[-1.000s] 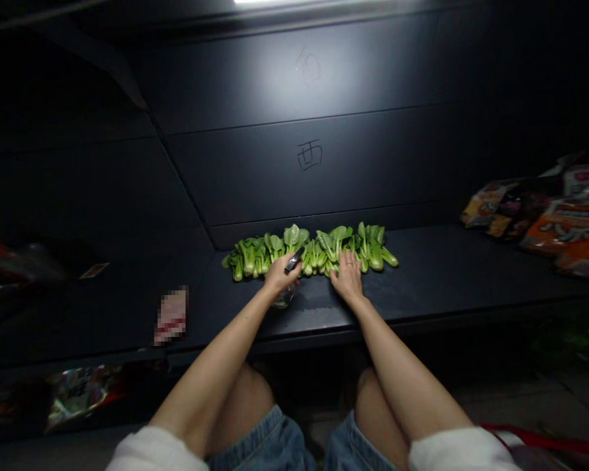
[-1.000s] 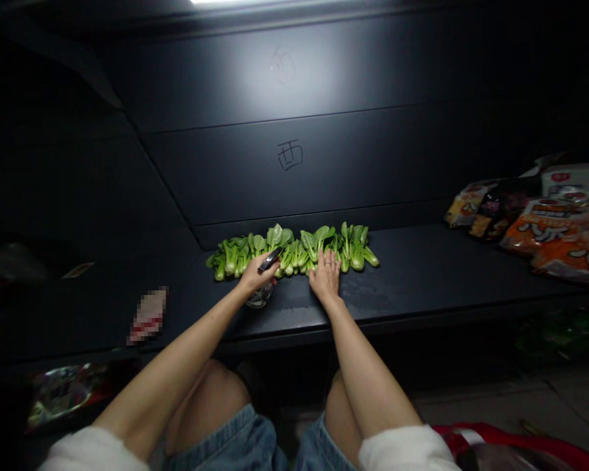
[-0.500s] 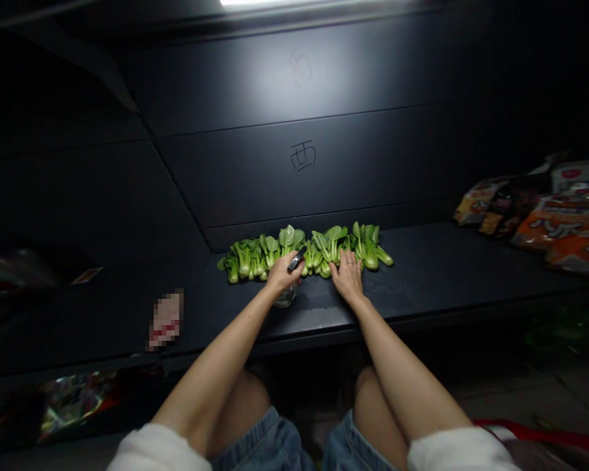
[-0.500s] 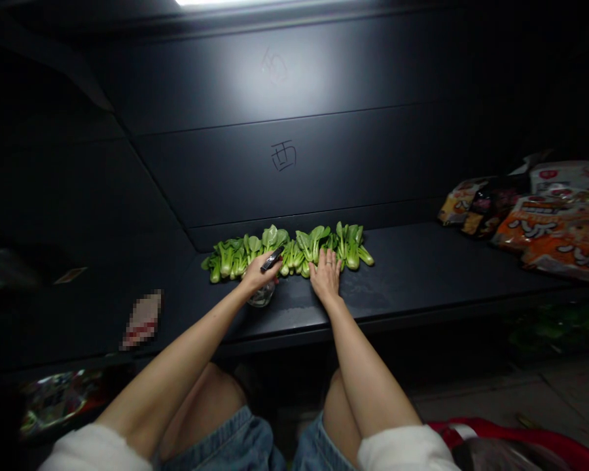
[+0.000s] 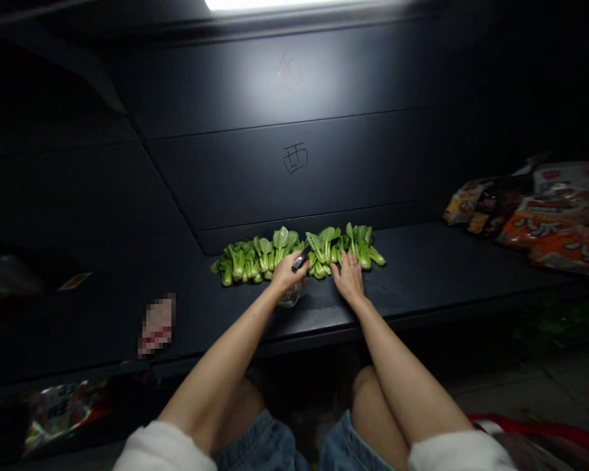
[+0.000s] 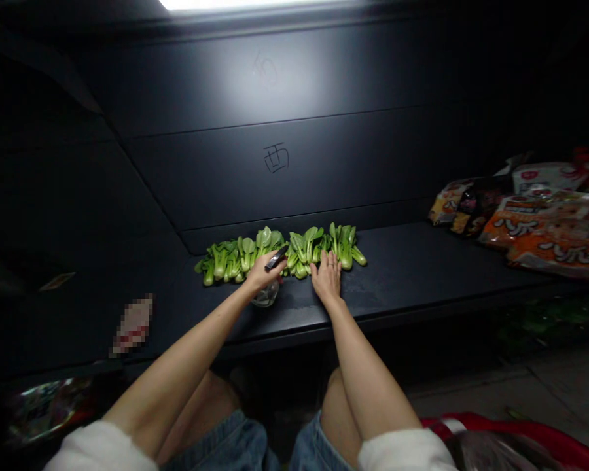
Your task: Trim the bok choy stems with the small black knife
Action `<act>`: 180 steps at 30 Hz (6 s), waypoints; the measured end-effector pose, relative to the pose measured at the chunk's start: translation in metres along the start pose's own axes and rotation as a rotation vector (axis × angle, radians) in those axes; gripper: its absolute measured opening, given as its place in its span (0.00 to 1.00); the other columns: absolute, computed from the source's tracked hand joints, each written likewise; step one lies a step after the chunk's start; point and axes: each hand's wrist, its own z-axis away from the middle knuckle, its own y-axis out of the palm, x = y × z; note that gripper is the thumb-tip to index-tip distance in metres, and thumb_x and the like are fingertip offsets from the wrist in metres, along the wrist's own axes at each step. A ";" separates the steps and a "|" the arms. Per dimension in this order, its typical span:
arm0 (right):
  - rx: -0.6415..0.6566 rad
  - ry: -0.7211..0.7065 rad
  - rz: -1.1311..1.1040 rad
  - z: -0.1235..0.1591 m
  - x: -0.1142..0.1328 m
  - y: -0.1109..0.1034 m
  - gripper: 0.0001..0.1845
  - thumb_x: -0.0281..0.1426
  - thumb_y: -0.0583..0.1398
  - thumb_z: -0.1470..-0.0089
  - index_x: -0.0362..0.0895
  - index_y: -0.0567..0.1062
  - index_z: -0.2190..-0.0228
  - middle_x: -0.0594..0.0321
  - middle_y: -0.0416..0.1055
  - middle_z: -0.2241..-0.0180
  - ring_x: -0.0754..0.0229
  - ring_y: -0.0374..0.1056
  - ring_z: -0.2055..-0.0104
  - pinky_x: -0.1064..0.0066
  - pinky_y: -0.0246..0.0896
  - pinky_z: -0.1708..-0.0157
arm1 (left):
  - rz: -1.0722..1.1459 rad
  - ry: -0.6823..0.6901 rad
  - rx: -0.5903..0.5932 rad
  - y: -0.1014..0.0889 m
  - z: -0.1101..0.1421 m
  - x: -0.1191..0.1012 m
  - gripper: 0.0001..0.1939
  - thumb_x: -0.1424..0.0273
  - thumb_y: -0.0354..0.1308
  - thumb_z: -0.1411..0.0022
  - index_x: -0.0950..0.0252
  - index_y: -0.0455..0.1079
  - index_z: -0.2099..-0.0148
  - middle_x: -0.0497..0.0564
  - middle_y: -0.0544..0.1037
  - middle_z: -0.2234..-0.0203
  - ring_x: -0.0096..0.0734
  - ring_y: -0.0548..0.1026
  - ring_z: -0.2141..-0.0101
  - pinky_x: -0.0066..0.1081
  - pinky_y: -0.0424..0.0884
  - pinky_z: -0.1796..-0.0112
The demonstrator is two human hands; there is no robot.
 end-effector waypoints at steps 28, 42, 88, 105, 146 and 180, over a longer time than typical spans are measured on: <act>-0.093 0.102 0.008 -0.003 -0.030 -0.009 0.32 0.38 0.46 0.39 0.34 0.58 0.39 0.40 0.54 0.36 0.46 0.46 0.33 0.49 0.40 0.37 | -0.134 -0.025 0.033 0.036 -0.016 -0.031 0.09 0.64 0.53 0.40 0.62 0.70 0.67 0.46 0.74 0.79 0.31 0.75 0.75 0.26 0.63 0.73; -0.107 0.129 -0.001 -0.004 -0.043 -0.008 0.33 0.38 0.47 0.40 0.33 0.58 0.39 0.39 0.54 0.37 0.45 0.46 0.33 0.49 0.41 0.38 | -0.120 -0.024 0.070 0.048 -0.023 -0.037 0.09 0.63 0.54 0.40 0.62 0.71 0.65 0.46 0.74 0.81 0.31 0.75 0.77 0.25 0.63 0.74; -0.083 0.018 -0.021 -0.002 -0.010 0.005 0.32 0.36 0.49 0.40 0.32 0.58 0.39 0.39 0.54 0.36 0.45 0.45 0.33 0.50 0.40 0.37 | 0.273 -0.280 -0.145 -0.023 0.005 0.013 0.11 0.61 0.56 0.44 0.65 0.65 0.67 0.47 0.75 0.75 0.27 0.74 0.84 0.24 0.64 0.81; -0.065 -0.015 -0.009 -0.001 0.007 0.012 0.32 0.35 0.49 0.40 0.31 0.58 0.39 0.38 0.54 0.37 0.45 0.46 0.33 0.51 0.41 0.37 | 0.208 -0.293 -0.249 -0.050 0.024 0.032 0.10 0.64 0.56 0.45 0.65 0.68 0.65 0.47 0.77 0.76 0.29 0.74 0.85 0.26 0.64 0.80; -0.051 -0.154 -0.108 0.006 0.048 0.030 0.31 0.34 0.49 0.41 0.33 0.58 0.39 0.40 0.54 0.36 0.46 0.44 0.32 0.50 0.40 0.37 | 0.092 -0.354 -0.472 -0.096 0.048 0.066 0.12 0.60 0.55 0.45 0.64 0.68 0.69 0.46 0.74 0.83 0.33 0.75 0.83 0.27 0.63 0.78; 0.022 -0.317 -0.047 0.019 0.091 0.046 0.31 0.33 0.49 0.40 0.32 0.58 0.39 0.40 0.54 0.36 0.46 0.44 0.32 0.49 0.42 0.36 | 0.268 -0.175 -0.502 -0.129 0.076 0.109 0.30 0.58 0.66 0.56 0.65 0.69 0.51 0.54 0.78 0.60 0.33 0.78 0.66 0.32 0.75 0.65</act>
